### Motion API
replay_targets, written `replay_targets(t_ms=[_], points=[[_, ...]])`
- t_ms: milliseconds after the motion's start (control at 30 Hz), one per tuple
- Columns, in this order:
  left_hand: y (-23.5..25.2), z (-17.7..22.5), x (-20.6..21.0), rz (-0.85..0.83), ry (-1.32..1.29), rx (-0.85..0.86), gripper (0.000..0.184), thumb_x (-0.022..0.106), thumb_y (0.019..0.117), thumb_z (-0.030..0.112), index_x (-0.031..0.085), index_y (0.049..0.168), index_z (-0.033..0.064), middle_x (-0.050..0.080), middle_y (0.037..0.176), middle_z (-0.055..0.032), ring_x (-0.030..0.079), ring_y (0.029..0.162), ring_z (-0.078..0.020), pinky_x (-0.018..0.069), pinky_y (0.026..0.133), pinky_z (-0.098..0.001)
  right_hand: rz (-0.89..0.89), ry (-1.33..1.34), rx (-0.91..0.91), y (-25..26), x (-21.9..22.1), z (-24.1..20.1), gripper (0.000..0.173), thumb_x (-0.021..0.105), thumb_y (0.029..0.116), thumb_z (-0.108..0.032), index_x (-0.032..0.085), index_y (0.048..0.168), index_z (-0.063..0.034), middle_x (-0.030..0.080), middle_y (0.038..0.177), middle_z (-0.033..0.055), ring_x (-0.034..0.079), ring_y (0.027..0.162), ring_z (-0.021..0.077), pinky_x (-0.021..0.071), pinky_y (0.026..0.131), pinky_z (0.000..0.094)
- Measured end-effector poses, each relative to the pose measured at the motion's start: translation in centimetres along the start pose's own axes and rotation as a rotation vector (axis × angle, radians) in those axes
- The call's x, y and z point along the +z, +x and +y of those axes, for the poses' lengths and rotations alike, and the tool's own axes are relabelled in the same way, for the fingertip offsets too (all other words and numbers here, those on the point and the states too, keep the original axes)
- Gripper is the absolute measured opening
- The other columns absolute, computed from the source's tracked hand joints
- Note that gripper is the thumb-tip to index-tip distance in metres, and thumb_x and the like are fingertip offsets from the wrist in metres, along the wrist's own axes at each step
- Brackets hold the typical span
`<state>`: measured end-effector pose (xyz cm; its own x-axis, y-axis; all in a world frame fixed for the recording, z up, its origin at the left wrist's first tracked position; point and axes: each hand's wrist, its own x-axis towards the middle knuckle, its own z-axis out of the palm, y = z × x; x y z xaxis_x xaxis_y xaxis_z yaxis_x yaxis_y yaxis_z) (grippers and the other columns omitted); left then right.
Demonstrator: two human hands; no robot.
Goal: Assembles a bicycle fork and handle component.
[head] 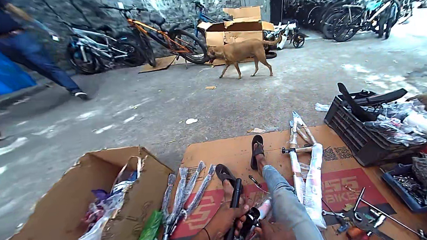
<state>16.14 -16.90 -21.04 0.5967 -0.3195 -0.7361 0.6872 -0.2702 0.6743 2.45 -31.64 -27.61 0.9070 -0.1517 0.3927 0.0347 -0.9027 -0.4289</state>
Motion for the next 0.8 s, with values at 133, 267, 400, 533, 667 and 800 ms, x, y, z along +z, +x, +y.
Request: replay_targets(t_ms=[133, 267, 400, 533, 667, 800], points=[[0.0, -0.2, -0.3, 0.008, 0.006, -0.019, 0.017, 0.066, 0.1006, 0.017, 0.054, 0.105, 0.0049, 0.060, 0.067, -0.0040, 0.056, 0.047, -0.0108, 0.0509, 0.043, -0.0243, -0.034, 0.036, 0.043, -0.1, 0.0, -0.3, 0.041, 0.050, 0.1053, -0.040, 0.077, 0.093, -0.0114, 0.072, 0.071, 0.0017, 0.072, 0.065, 0.0181, 0.0589, 0.060, 0.0391], [0.1, -0.1, -0.2, 0.020, 0.004, -0.012, 0.016, 0.067, 0.0998, 0.015, 0.055, 0.103, 0.0045, 0.060, 0.065, -0.0042, 0.056, 0.046, -0.0104, 0.0502, 0.042, -0.0236, -0.066, 0.100, 0.122, -0.1, 0.1, -0.7, 0.043, 0.049, 0.1055, -0.040, 0.074, 0.086, -0.0109, 0.068, 0.064, 0.0035, 0.070, 0.060, 0.0204, 0.0555, 0.052, 0.0424], [-0.2, 0.1, -0.5, 0.026, -0.010, -0.031, 0.016, 0.067, 0.0995, 0.014, 0.055, 0.104, 0.0051, 0.059, 0.066, -0.0040, 0.055, 0.045, -0.0101, 0.0499, 0.042, -0.0230, -0.108, 0.170, 0.190, -0.3, 0.3, -1.2, 0.051, 0.041, 0.1071, -0.045, 0.069, 0.080, -0.0124, 0.062, 0.059, 0.0023, 0.066, 0.055, 0.0199, 0.0509, 0.047, 0.0425], [-0.4, 0.4, -0.7, 0.027, -0.015, -0.031, 0.015, 0.067, 0.0995, 0.013, 0.055, 0.103, 0.0045, 0.058, 0.065, -0.0040, 0.053, 0.044, -0.0094, 0.0487, 0.041, -0.0218, -0.266, 0.453, 0.364, 0.2, 0.4, -1.6, 0.055, 0.036, 0.1082, -0.049, 0.067, 0.082, -0.0120, 0.062, 0.063, 0.0024, 0.065, 0.061, 0.0192, 0.0517, 0.056, 0.0444], [-0.3, 0.5, -0.9, 0.028, -0.013, -0.030, 0.014, 0.066, 0.0998, 0.013, 0.055, 0.101, 0.0045, 0.058, 0.065, -0.0036, 0.053, 0.044, -0.0094, 0.0486, 0.041, -0.0221, -0.464, 1.190, 0.843, 1.7, -1.1, -2.9, 0.047, 0.036, 0.1132, -0.030, 0.068, 0.097, -0.0003, 0.078, 0.085, 0.0088, 0.077, 0.074, 0.0197, 0.0652, 0.071, 0.0365], [-0.2, 0.2, -0.9, 0.024, -0.016, -0.009, 0.014, 0.066, 0.0997, 0.012, 0.055, 0.099, 0.0033, 0.057, 0.063, -0.0045, 0.053, 0.043, -0.0102, 0.0491, 0.040, -0.0235, -0.759, 1.518, 1.182, 3.4, -3.2, -1.9, 0.056, 0.027, 0.1133, -0.043, 0.065, 0.106, -0.0025, 0.076, 0.090, 0.0104, 0.075, 0.078, 0.0217, 0.0619, 0.073, 0.0372]])
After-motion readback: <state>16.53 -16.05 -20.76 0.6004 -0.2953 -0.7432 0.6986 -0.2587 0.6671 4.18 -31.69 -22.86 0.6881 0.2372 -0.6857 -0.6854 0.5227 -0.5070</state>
